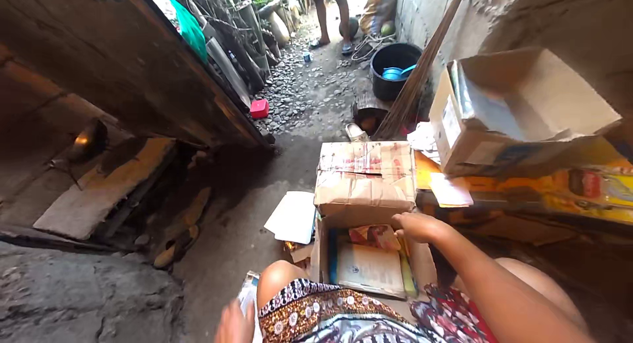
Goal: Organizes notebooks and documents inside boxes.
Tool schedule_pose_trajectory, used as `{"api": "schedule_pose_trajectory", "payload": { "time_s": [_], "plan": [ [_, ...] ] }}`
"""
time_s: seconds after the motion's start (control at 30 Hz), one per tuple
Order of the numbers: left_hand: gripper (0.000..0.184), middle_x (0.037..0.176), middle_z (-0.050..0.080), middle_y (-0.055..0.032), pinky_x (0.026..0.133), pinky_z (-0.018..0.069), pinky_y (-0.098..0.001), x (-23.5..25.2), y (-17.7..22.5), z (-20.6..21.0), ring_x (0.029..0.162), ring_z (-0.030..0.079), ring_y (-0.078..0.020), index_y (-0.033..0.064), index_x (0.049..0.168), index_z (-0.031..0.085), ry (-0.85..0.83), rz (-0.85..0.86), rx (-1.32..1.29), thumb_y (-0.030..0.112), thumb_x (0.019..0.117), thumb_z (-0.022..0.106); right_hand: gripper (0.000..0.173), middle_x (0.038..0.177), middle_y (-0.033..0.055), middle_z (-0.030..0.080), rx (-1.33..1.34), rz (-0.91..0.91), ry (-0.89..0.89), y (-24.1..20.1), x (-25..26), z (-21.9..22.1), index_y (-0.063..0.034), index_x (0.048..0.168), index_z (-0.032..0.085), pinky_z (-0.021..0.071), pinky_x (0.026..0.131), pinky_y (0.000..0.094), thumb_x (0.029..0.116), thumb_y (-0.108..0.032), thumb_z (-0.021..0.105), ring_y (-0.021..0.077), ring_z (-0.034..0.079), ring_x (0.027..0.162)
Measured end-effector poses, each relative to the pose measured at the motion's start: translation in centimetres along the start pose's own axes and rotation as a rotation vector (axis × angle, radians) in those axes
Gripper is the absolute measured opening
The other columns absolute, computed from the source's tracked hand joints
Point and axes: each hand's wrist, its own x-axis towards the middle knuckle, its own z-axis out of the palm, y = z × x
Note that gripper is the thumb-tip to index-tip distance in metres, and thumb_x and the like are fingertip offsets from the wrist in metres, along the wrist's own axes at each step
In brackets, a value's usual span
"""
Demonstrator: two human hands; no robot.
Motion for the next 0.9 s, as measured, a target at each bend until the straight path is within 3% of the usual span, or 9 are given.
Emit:
{"api": "schedule_pose_trajectory", "payload": {
  "time_s": [0.07, 0.13, 0.27, 0.37, 0.47, 0.57, 0.7, 0.8, 0.9],
  "plan": [
    [0.057, 0.141, 0.053, -0.033, 0.103, 0.0472, -0.0642, 2.6, 5.4, -6.0, 0.129, 0.055, -0.0496, -0.0048, 0.141, 0.054, 0.247, 0.149, -0.052, 0.04, 0.1051, 0.054, 0.058, 0.14, 0.0267, 0.058, -0.01, 0.005, -0.026, 0.0, 1.0, 0.6, -0.005, 0.15, 0.048, 0.0415, 0.109, 0.0655, 0.1041, -0.039, 0.058, 0.0443, 0.054, 0.134],
    [0.052, 0.142, 0.052, -0.0312, 0.106, 0.0463, -0.0598, 3.1, 11.4, -10.6, 0.131, 0.054, -0.0457, -0.0045, 0.139, 0.056, 0.342, 0.335, -0.174, 0.035, 0.1054, 0.054, 0.055, 0.138, 0.0274, 0.059, -0.005, 0.017, -0.054, 0.1, 2.3, 1.6, -0.0033, 0.147, 0.05, 0.0411, 0.109, 0.0663, 0.1044, -0.038, 0.058, 0.0442, 0.054, 0.133],
    [0.046, 0.138, 0.056, -0.0233, 0.102, 0.0508, -0.053, 5.5, 21.4, -12.2, 0.12, 0.061, -0.0353, -0.0005, 0.132, 0.061, 0.197, 0.534, -0.456, 0.036, 0.1046, 0.056, 0.052, 0.136, 0.0281, 0.061, 0.013, 0.067, -0.091, 0.8, 6.0, 4.6, 0.0008, 0.137, 0.059, 0.0405, 0.108, 0.0686, 0.1018, -0.037, 0.061, 0.0448, 0.055, 0.132],
    [0.048, 0.142, 0.055, -0.0204, 0.103, 0.0493, -0.056, 8.4, 26.2, -9.2, 0.126, 0.058, -0.0363, 0.0044, 0.132, 0.062, 0.036, 0.514, -0.38, 0.043, 0.1042, 0.056, 0.051, 0.137, 0.028, 0.06, 0.033, 0.086, -0.126, 1.4, 8.5, 7.2, 0.0012, 0.137, 0.059, 0.0399, 0.11, 0.0671, 0.1018, -0.035, 0.061, 0.0443, 0.054, 0.133],
    [0.051, 0.145, 0.054, -0.0183, 0.104, 0.0488, -0.0556, 11.0, 27.8, -4.7, 0.131, 0.055, -0.0362, 0.0081, 0.136, 0.061, -0.13, 0.462, -0.219, 0.047, 0.1032, 0.055, 0.051, 0.139, 0.0271, 0.06, 0.079, 0.106, -0.152, 2.5, 11.1, 9.7, 0.0008, 0.14, 0.057, 0.0399, 0.111, 0.0658, 0.1018, -0.032, 0.062, 0.0432, 0.054, 0.134],
    [0.051, 0.14, 0.057, -0.0204, 0.103, 0.0474, -0.0588, 11.9, 28.4, -3.2, 0.13, 0.056, -0.0381, 0.0065, 0.134, 0.063, -0.273, 0.455, -0.039, 0.046, 0.1029, 0.056, 0.054, 0.139, 0.0273, 0.059, 0.243, 0.162, -0.137, 4.6, 14.3, 12.8, 0.0012, 0.141, 0.056, 0.0404, 0.112, 0.064, 0.1006, -0.034, 0.063, 0.0425, 0.054, 0.134],
    [0.052, 0.139, 0.06, -0.0149, 0.103, 0.0493, -0.0558, 12.2, 29.4, -4.6, 0.127, 0.06, -0.0326, 0.0104, 0.137, 0.061, -0.28, 0.513, -0.081, 0.05, 0.1054, 0.048, 0.055, 0.142, 0.0311, 0.054, 0.62, 0.347, -0.068, 4.2, 15.8, 13.6, 0.0091, 0.139, 0.055, 0.0395, 0.114, 0.0592, 0.1042, -0.034, 0.058, 0.0427, 0.052, 0.136],
    [0.052, 0.136, 0.061, -0.0153, 0.1, 0.0501, -0.0545, 12.4, 29.6, -4.8, 0.125, 0.06, -0.0329, 0.01, 0.137, 0.061, -0.263, 0.506, -0.073, 0.049, 0.1056, 0.049, 0.053, 0.143, 0.0304, 0.054, 0.74, 0.452, -0.052, 2.8, 16.9, 14.0, 0.0105, 0.137, 0.055, 0.0405, 0.113, 0.0566, 0.1024, -0.029, 0.062, 0.0413, 0.052, 0.135],
    [0.051, 0.134, 0.062, -0.0166, 0.102, 0.0502, -0.0536, 12.4, 29.9, -4.3, 0.127, 0.059, -0.0332, 0.0082, 0.136, 0.061, -0.279, 0.526, -0.044, 0.047, 0.1057, 0.049, 0.048, 0.145, 0.0298, 0.053, 0.785, 0.433, -0.011, 3.3, 19.5, 16.0, 0.0096, 0.138, 0.055, 0.0387, 0.115, 0.0564, 0.1045, -0.024, 0.058, 0.0412, 0.05, 0.137]
  ]
}}
